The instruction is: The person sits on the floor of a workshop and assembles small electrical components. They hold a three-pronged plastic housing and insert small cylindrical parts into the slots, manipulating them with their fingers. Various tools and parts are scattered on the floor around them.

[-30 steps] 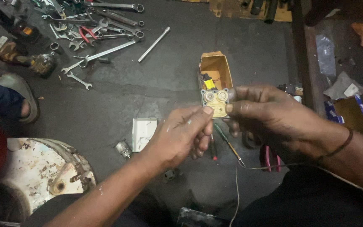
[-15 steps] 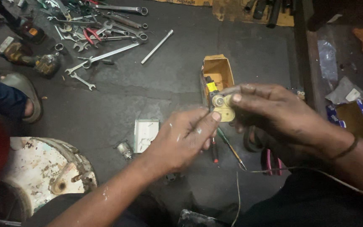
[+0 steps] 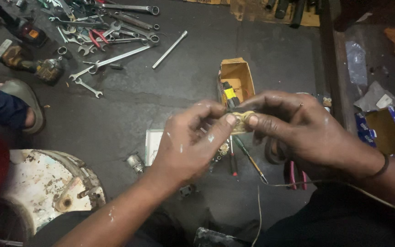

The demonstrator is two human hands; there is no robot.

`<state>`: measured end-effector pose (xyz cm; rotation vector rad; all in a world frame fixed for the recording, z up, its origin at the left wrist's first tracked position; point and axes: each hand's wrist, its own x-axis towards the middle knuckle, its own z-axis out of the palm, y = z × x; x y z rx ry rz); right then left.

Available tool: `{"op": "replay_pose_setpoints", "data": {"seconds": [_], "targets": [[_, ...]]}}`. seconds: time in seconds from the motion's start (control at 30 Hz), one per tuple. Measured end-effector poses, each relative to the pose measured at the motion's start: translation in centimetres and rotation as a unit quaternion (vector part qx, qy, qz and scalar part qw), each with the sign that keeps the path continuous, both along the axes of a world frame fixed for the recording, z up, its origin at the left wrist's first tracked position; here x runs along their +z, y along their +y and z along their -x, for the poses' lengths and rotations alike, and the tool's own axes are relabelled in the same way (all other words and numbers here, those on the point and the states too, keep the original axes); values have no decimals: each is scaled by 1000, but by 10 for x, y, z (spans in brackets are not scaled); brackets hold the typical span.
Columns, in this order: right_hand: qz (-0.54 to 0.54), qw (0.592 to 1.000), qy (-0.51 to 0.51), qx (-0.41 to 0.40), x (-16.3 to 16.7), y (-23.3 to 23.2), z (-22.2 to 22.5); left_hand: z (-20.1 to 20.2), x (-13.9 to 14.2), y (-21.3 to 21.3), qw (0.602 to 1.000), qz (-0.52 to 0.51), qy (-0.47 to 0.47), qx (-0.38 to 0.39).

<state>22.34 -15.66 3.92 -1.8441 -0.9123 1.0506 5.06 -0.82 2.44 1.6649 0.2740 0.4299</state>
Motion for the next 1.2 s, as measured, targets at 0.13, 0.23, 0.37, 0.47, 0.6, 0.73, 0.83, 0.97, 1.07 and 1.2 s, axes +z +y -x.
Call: {"op": "replay_pose_setpoints", "data": {"seconds": [0.13,0.23,0.37,0.47,0.6,0.73,0.83,0.97,1.07,1.2], "targets": [[-20,1000,14,14,-2,0,0,1,-4,2,997,72,35,-8],[6,1000,23,-3,-2,1,4,-1,-9,2,990,133,39,2],[8,999,35,0,1,3,9,-3,-16,-3,981,190,30,27],[37,998,39,-23,3,5,12,-2,-17,-4,981,189,30,37],[0,1000,15,-16,4,9,15,1,-17,-4,984,156,59,54],[-9,1000,-14,-21,5,10,19,1,-19,-6,982,180,2,49],[25,998,25,-55,6,9,21,2,-20,-7,983,174,19,57],[61,995,30,-68,5,9,19,3,-23,-6,985,157,36,62],[79,996,30,-24,1,9,12,1,-27,-3,975,209,45,67],[-89,992,-58,67,-5,6,7,-1,-32,-1,956,288,-30,41]]}}
